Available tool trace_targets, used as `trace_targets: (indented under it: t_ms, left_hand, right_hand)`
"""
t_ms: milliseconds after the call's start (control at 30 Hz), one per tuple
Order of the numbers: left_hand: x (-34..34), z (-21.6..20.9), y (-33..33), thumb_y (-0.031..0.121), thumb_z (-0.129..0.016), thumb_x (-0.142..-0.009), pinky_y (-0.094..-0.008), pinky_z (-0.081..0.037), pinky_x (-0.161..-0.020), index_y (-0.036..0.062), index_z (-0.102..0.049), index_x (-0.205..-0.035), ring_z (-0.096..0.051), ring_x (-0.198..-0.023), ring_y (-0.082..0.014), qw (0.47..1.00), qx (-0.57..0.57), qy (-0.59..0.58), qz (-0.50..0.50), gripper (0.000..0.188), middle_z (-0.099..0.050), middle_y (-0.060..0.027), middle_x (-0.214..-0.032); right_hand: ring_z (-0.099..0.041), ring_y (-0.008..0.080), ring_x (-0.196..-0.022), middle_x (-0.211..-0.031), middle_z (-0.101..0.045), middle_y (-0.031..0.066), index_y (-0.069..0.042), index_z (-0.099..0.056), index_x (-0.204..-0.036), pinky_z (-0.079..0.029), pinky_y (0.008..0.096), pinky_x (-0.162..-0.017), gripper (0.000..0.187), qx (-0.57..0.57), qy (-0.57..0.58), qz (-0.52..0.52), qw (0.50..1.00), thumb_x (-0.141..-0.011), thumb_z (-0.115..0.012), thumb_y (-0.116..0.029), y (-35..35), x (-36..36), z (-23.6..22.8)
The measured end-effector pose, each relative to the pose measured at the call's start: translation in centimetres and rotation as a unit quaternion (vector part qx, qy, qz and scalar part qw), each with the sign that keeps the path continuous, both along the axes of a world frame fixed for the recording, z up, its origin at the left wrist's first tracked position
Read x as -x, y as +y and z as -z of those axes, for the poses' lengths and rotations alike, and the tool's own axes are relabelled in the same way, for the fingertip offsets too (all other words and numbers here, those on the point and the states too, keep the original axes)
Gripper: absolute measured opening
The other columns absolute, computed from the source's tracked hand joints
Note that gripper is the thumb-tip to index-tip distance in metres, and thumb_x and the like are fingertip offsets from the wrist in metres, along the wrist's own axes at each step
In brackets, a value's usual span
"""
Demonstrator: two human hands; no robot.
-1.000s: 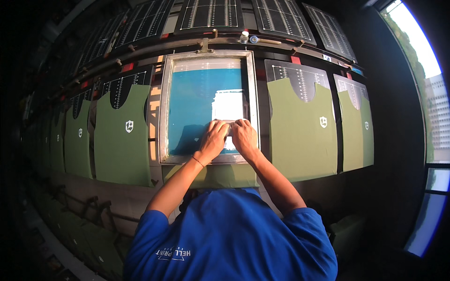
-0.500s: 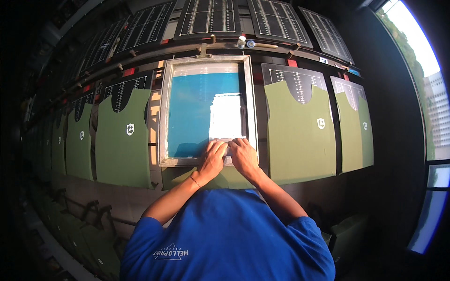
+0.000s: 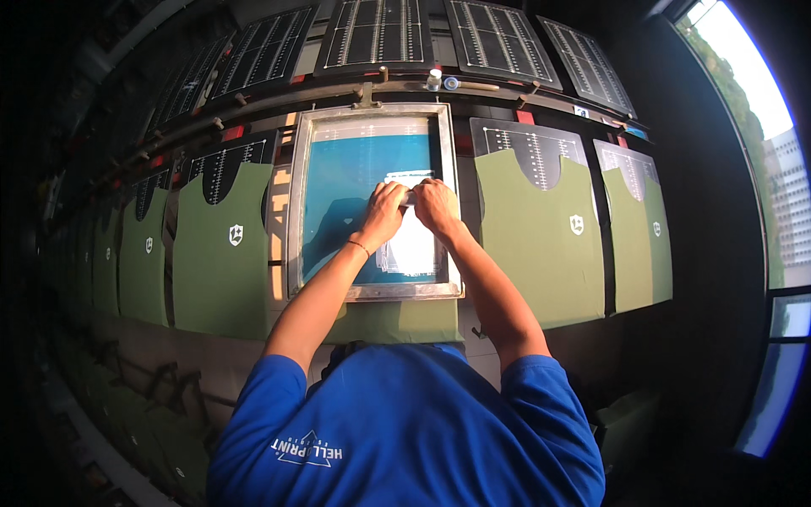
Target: The person uses a squeegee to spread white ink across a screen printing frame positioned over a green garment. They repeatedly pull the ink across the mesh to coat the surface evenly.
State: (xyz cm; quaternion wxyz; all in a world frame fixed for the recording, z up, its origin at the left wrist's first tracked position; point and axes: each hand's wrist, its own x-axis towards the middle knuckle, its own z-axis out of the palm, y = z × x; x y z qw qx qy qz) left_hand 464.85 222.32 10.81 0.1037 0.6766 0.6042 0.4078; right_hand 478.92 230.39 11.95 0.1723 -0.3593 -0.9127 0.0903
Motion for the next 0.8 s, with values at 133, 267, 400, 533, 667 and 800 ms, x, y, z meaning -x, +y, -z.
trace_targets:
  t_ms: [133,267,400,533,667,800]
  left_hand:
    - [-0.6,-1.0,-1.6,-0.011,-0.059,-0.076,-0.0443,-0.045,-0.088,0.0020,-0.060,-0.101,-0.054,-0.100,-0.0377,1.000,0.000,-0.006,-0.004,0.028,-0.062,-0.0141,-0.103]
    - [-3.5,-0.8,-8.8,-0.010,-0.057,-0.077,-0.0434,-0.046,-0.091,-0.0017,-0.060,-0.109,-0.055,-0.105,-0.0362,1.000,-0.013,0.006,-0.006,0.033,-0.062,-0.0146,-0.110]
    - [-5.8,1.4,-15.2,0.001,-0.055,-0.088,-0.0441,-0.044,-0.098,-0.0010,-0.058,-0.115,-0.052,-0.113,-0.0346,0.999,0.035,0.041,0.006,0.027,-0.059,-0.0141,-0.117]
    - [-6.1,4.4,-18.1,0.011,-0.063,-0.088,-0.0478,-0.039,-0.105,0.0012,-0.055,-0.125,-0.044,-0.124,-0.0388,0.996,0.064,0.044,0.038,0.039,-0.052,-0.0165,-0.128]
    - [-4.3,3.3,-19.4,0.028,-0.071,-0.089,-0.0496,-0.037,-0.105,0.0025,-0.053,-0.131,-0.043,-0.124,-0.0393,0.997,0.064,-0.023,-0.032,0.052,-0.051,-0.0166,-0.131]
    - [2.7,3.3,-19.0,0.021,-0.067,-0.091,-0.0474,-0.039,-0.101,-0.0001,-0.053,-0.129,-0.049,-0.116,-0.0387,0.960,0.043,0.031,-0.275,0.045,-0.054,-0.0189,-0.127]
  right_hand:
    - [-0.065,0.0312,-0.093,-0.095,-0.069,0.0113,-0.006,-0.071,-0.091,-0.054,0.0411,-0.081,0.019,0.013,0.008,-0.002,1.000,-0.074,-0.064,-0.004,-1.4,-1.0,-0.7]
    - [-0.062,0.0309,-0.096,-0.103,-0.065,0.0103,-0.005,-0.067,-0.104,-0.054,0.0392,-0.082,0.032,0.037,0.001,-0.016,0.999,-0.072,-0.066,-0.003,-9.1,-4.0,-2.0]
    - [-0.055,0.0353,-0.098,-0.104,-0.058,0.0175,-0.001,-0.062,-0.101,-0.051,0.0426,-0.082,0.018,0.036,-0.004,-0.037,0.999,-0.083,-0.057,-0.004,-15.7,-6.9,0.3]
    - [-0.051,0.0395,-0.108,-0.119,-0.053,0.0195,-0.001,-0.053,-0.127,-0.047,0.0465,-0.091,0.050,0.083,-0.016,-0.058,0.995,-0.077,-0.058,-0.001,-18.3,-8.4,1.4]
    - [-0.048,0.0400,-0.117,-0.127,-0.050,0.0198,-0.001,-0.050,-0.132,-0.044,0.0478,-0.098,0.061,0.104,-0.016,-0.113,0.988,-0.072,-0.061,-0.001,-18.2,-9.6,1.8]
    - [-0.048,0.0399,-0.120,-0.129,-0.051,0.0203,-0.002,-0.050,-0.134,-0.042,0.0466,-0.104,0.058,0.178,0.072,-0.101,0.976,-0.078,-0.065,-0.004,-16.8,-11.1,0.4]
